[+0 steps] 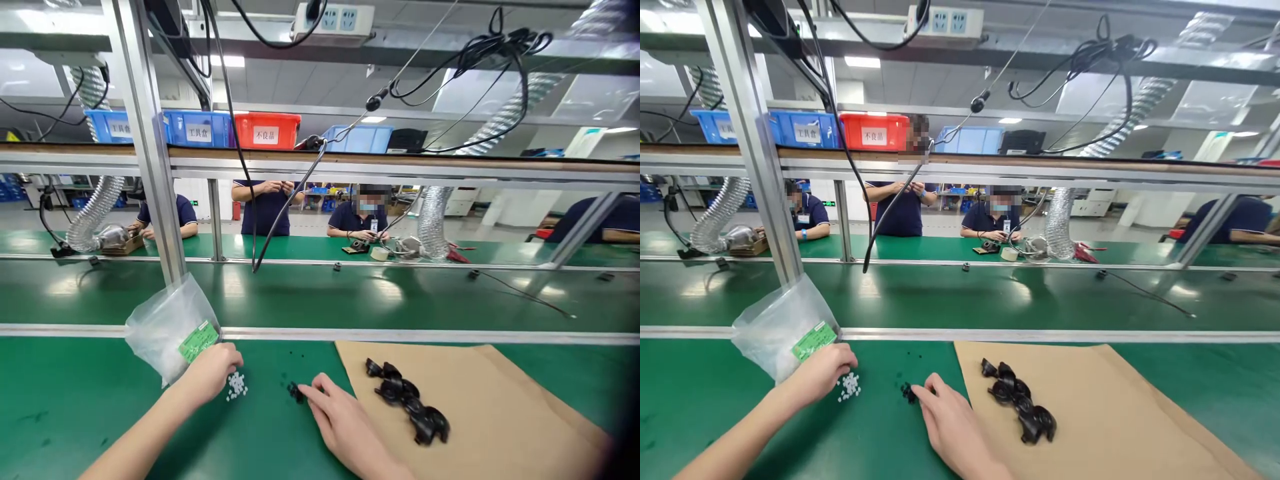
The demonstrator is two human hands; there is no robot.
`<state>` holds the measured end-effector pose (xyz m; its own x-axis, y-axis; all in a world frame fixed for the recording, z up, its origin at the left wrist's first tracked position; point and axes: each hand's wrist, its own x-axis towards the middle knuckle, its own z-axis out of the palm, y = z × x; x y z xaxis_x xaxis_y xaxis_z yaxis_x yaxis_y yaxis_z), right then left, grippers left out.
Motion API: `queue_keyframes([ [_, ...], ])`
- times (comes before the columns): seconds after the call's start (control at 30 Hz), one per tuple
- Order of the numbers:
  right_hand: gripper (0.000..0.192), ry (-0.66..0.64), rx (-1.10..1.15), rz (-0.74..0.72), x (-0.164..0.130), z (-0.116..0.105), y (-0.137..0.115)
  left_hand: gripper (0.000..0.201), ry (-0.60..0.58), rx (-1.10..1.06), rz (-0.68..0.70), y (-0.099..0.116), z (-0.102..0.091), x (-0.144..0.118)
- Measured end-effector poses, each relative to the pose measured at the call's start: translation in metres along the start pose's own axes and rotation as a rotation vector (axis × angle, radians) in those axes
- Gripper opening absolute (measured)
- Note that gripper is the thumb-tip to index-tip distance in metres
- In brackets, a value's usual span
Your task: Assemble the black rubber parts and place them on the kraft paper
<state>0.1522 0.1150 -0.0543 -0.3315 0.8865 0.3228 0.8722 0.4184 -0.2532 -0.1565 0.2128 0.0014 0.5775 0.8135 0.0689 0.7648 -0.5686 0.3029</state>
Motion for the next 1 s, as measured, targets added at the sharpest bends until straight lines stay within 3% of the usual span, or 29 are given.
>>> queue_keyframes([
  [0.3, 0.034, 0.012, 0.068, 0.024, 0.009, 0.008, 0.007, 0.027, -0.032, 0.022, 0.011, -0.002, 0.010, 0.004],
  [0.8, 0.019, 0.029, 0.077, 0.129, 0.013, 0.005, -0.004, 0.020, 0.048, 0.114, -0.074, 0.014, 0.023, 0.006],
  [0.9, 0.023, 0.035, 0.001, 0.124, 0.011, 0.005, -0.002, 0.023, 0.085, 0.124, -0.055, 0.026, 0.020, 0.001],
  [1.0, 0.024, 0.027, -0.017, 0.120, 0.009, 0.002, -0.001, 0.027, 0.125, 0.103, -0.018, 0.052, 0.024, -0.009],
])
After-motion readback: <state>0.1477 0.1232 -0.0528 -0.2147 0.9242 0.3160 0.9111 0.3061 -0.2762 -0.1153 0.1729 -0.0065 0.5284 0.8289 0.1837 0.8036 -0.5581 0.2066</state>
